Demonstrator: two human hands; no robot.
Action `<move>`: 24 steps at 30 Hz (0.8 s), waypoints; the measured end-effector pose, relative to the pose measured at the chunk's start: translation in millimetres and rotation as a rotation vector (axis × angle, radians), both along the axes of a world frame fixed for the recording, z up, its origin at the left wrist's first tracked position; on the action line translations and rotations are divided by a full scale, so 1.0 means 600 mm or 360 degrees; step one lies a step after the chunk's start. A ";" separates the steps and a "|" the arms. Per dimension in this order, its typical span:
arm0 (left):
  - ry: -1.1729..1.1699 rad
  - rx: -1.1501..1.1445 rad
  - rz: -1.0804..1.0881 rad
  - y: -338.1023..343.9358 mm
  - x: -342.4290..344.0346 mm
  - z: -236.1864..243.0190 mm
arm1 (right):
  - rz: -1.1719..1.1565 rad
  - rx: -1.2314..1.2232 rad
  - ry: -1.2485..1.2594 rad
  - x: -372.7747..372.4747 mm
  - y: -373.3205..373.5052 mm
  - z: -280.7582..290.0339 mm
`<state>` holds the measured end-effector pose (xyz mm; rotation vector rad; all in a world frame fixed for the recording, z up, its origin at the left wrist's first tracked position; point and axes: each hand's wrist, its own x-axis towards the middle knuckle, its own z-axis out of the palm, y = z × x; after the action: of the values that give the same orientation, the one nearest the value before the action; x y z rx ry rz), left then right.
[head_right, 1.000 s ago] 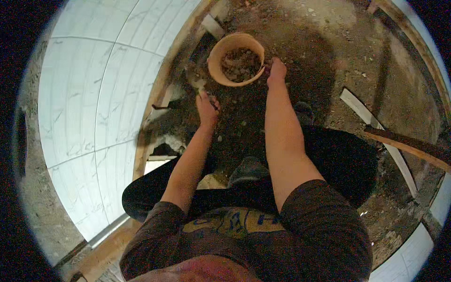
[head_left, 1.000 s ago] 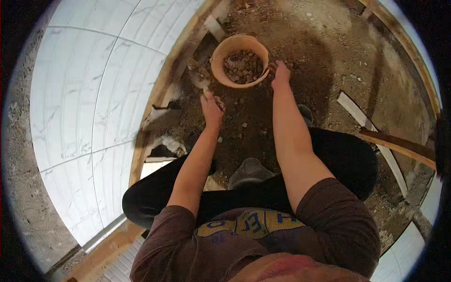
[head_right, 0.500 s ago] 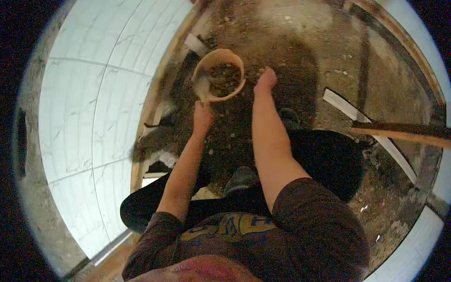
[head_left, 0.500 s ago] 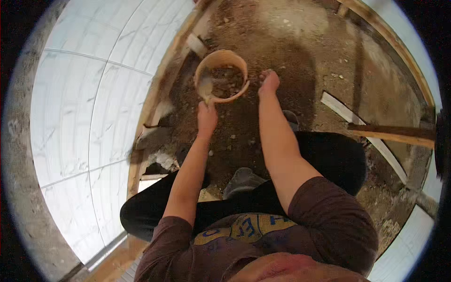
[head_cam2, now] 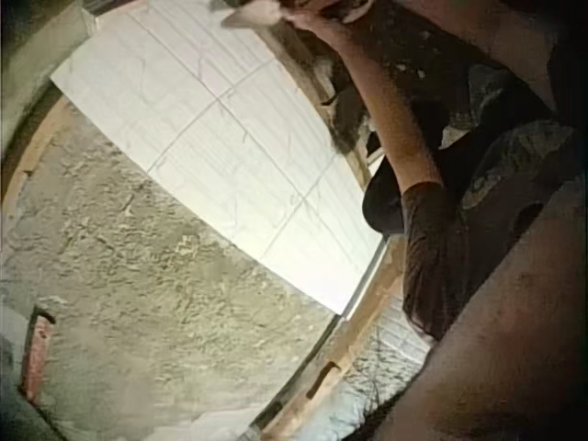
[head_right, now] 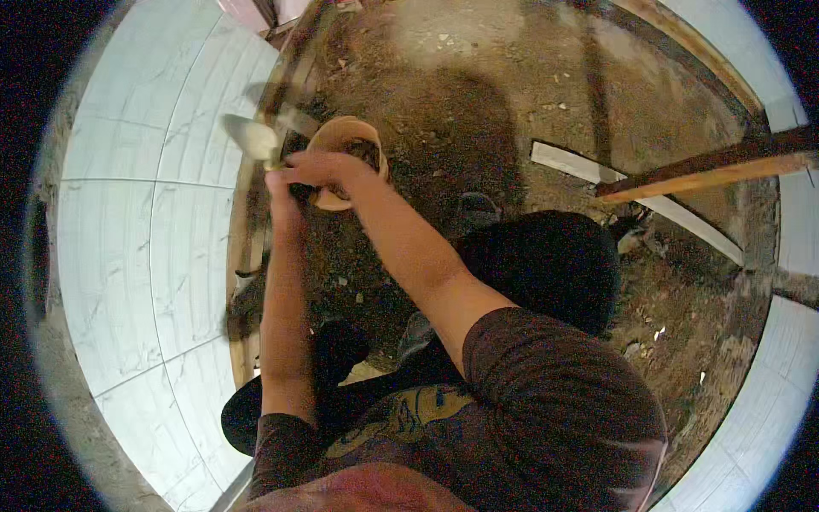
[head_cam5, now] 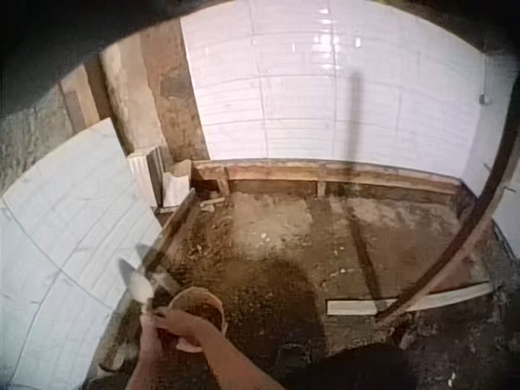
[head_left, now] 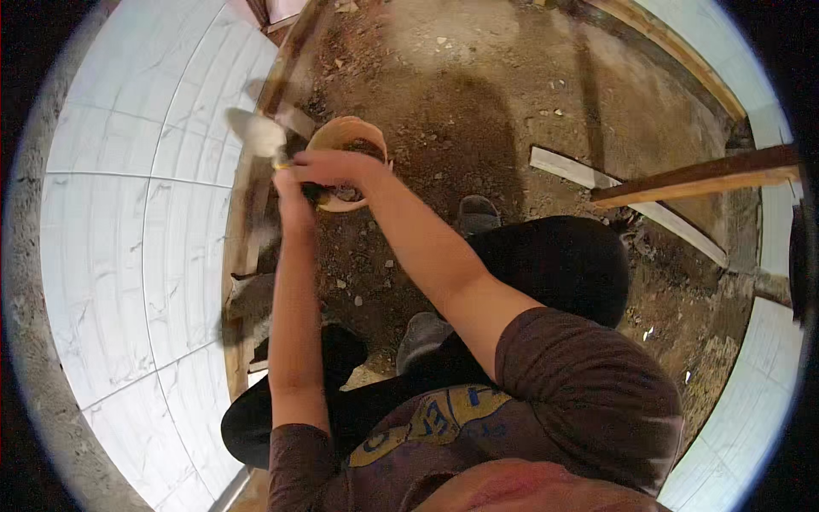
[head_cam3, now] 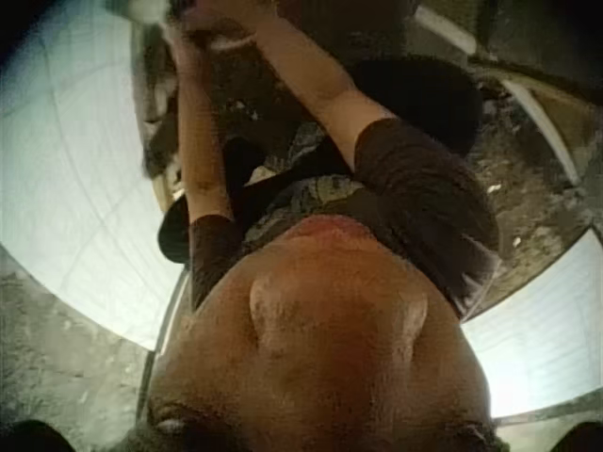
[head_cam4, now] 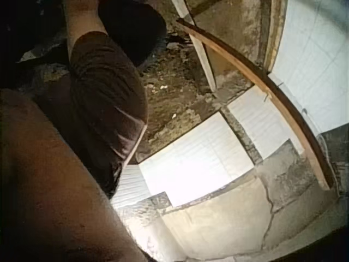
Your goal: Collect debris and small stones from a construction site floor into a container using a hand shovel.
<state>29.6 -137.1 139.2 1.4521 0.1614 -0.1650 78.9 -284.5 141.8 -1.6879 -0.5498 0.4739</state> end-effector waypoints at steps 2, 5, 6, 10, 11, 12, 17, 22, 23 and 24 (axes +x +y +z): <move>-0.0081 -0.0122 -0.0194 0.021 0.014 0.040 | -0.0116 0.0087 -0.0044 -0.005 0.013 0.041; -0.0203 0.0178 -0.0294 0.031 0.029 0.133 | -0.0076 0.0209 -0.0096 0.016 0.005 0.118; -0.0374 0.0136 -0.0350 0.026 0.035 0.162 | -0.0029 -0.0058 -0.0249 0.038 -0.001 0.154; -0.0494 0.0545 -0.0124 0.013 0.053 0.223 | -0.0023 -0.0675 -0.0722 0.102 -0.053 0.338; -0.0493 0.0541 -0.0093 0.019 0.065 0.220 | 0.0054 -0.0793 -0.0767 0.117 -0.077 0.378; -0.0519 0.0690 -0.0237 0.030 0.078 0.207 | 0.0110 -0.0960 -0.0756 0.127 -0.101 0.418; -0.0083 0.1682 -0.0064 0.077 0.086 0.015 | -0.0178 -0.1841 -0.1054 0.179 -0.287 0.432; 0.0685 0.1353 0.0093 0.093 0.044 -0.160 | -0.0427 -0.1539 -0.0427 0.280 -0.455 0.173; 0.0666 0.1404 -0.0045 0.094 0.039 -0.175 | -0.0644 -0.1551 -0.0029 0.293 -0.479 0.104; 0.0731 0.1432 -0.0250 0.097 0.039 -0.183 | -0.0539 -0.1493 -0.0105 0.314 -0.496 0.035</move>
<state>53.1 -79.0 29.5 2.3063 0.5463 -0.6126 267.4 -582.3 162.6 -2.6379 -0.0471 0.4548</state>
